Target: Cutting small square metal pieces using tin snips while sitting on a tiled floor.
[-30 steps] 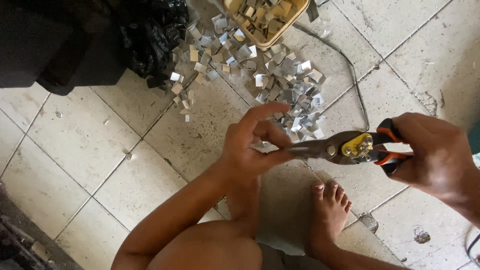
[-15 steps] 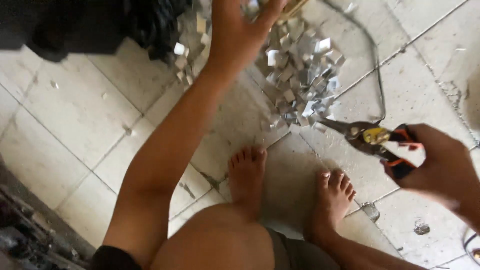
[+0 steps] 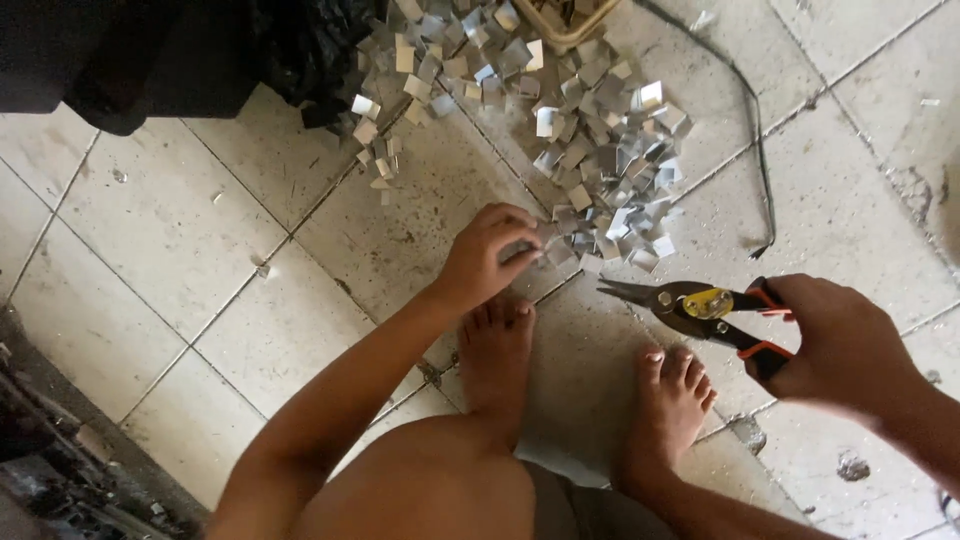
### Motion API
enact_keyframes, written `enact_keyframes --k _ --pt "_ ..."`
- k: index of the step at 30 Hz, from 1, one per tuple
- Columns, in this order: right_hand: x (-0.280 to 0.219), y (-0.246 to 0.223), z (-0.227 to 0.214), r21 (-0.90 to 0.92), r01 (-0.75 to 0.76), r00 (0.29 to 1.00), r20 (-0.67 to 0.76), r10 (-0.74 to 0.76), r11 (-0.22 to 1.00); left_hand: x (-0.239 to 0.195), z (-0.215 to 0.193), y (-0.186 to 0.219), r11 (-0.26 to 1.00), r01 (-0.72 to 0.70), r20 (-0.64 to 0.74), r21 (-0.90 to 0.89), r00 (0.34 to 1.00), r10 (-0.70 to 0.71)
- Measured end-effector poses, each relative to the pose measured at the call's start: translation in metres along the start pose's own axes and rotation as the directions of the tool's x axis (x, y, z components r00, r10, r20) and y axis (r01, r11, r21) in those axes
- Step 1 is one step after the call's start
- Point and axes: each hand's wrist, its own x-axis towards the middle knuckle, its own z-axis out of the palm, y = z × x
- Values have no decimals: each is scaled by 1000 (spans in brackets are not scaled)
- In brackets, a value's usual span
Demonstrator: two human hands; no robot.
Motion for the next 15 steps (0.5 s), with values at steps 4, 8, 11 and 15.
enact_keyframes --k 4,8,11,15 --pt "4 0 -7 -47 -2 1000 -24 1 999 4 -6 1 994 46 52 -97 998 -41" --pt "8 2 -7 -26 28 996 -89 -30 999 15 -5 -6 986 -25 133 165 991 3" --pt "11 -4 -11 -44 -10 1000 -24 9 999 24 1 -9 961 -25 229 275 973 -41" --pt "15 -9 -8 -38 29 1000 -8 -29 999 17 2 -13 968 -50 240 247 971 -11"
